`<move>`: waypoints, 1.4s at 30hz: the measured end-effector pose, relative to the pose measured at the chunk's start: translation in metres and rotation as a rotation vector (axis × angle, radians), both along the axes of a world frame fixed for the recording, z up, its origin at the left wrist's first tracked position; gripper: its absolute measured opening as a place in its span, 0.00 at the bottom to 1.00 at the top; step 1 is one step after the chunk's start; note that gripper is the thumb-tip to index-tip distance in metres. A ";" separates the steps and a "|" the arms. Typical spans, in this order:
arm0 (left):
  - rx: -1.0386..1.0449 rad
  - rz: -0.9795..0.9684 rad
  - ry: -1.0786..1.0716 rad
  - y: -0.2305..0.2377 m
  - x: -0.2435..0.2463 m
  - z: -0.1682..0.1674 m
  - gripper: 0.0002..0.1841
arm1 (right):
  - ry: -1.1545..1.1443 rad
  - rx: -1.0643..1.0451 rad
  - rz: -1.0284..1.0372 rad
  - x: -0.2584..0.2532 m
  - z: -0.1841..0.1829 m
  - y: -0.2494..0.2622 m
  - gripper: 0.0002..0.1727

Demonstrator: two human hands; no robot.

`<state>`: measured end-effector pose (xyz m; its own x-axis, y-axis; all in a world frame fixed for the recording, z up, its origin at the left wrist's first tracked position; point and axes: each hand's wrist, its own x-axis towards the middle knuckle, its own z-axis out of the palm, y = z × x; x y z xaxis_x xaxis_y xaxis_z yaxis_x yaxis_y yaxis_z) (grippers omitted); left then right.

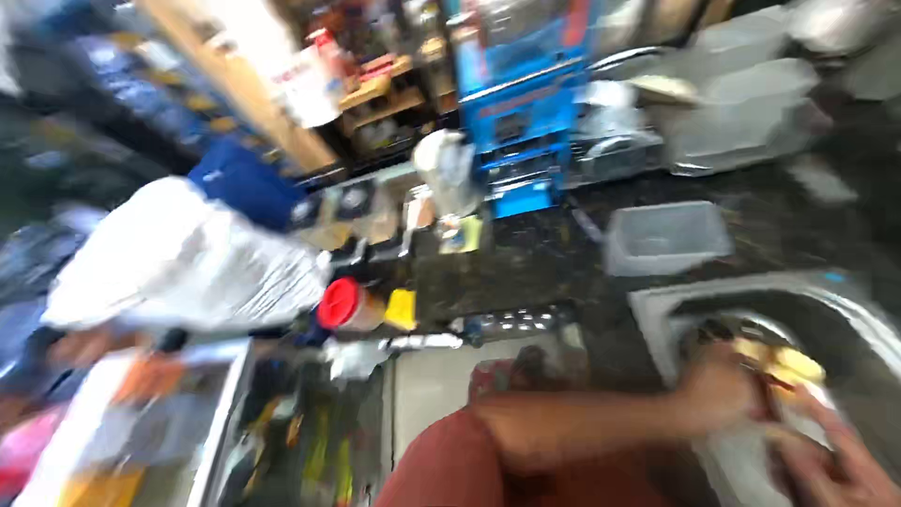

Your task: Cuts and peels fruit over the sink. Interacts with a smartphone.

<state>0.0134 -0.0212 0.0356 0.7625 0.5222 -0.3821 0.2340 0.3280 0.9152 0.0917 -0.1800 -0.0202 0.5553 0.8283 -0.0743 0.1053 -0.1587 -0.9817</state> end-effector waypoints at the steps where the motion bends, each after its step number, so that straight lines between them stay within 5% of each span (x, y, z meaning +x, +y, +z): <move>1: -0.052 -0.028 0.017 0.002 -0.002 0.005 0.17 | -0.057 -0.024 -0.071 -0.006 0.005 0.004 0.37; 4: -0.223 -0.088 0.157 0.005 0.004 -0.014 0.16 | -0.142 -0.160 -0.161 -0.008 0.014 0.000 0.36; 10: -0.253 -0.049 0.022 -0.015 0.019 -0.043 0.13 | -0.188 -0.344 -0.155 0.003 0.020 -0.019 0.37; 14: -0.313 -0.060 0.090 -0.038 0.029 -0.033 0.25 | -0.266 -0.298 -0.286 0.002 0.011 -0.030 0.34; 21: -0.238 -0.142 0.184 -0.044 0.051 -0.033 0.17 | 0.227 -0.178 -0.508 0.012 0.008 -0.051 0.34; 27: -0.169 -0.229 0.099 -0.058 0.057 -0.041 0.15 | 0.118 -0.184 -0.397 -0.003 0.010 -0.064 0.40; 31: -0.230 -0.222 0.139 -0.065 0.058 -0.040 0.25 | 0.192 -0.162 -0.389 0.000 0.001 -0.071 0.35; 35: -0.263 -0.277 0.103 -0.057 0.055 -0.043 0.17 | 0.223 -0.117 -0.292 0.001 -0.001 -0.080 0.37; 42: -0.293 -0.206 0.150 -0.070 0.048 -0.036 0.26 | -0.034 -0.212 -0.529 -0.022 -0.007 -0.065 0.31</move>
<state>0.0609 -0.0914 -0.0008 0.7643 0.2156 -0.6077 0.4466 0.5029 0.7400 0.0698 -0.2449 -0.0277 0.8952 0.4059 -0.1838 -0.0112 -0.3919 -0.9199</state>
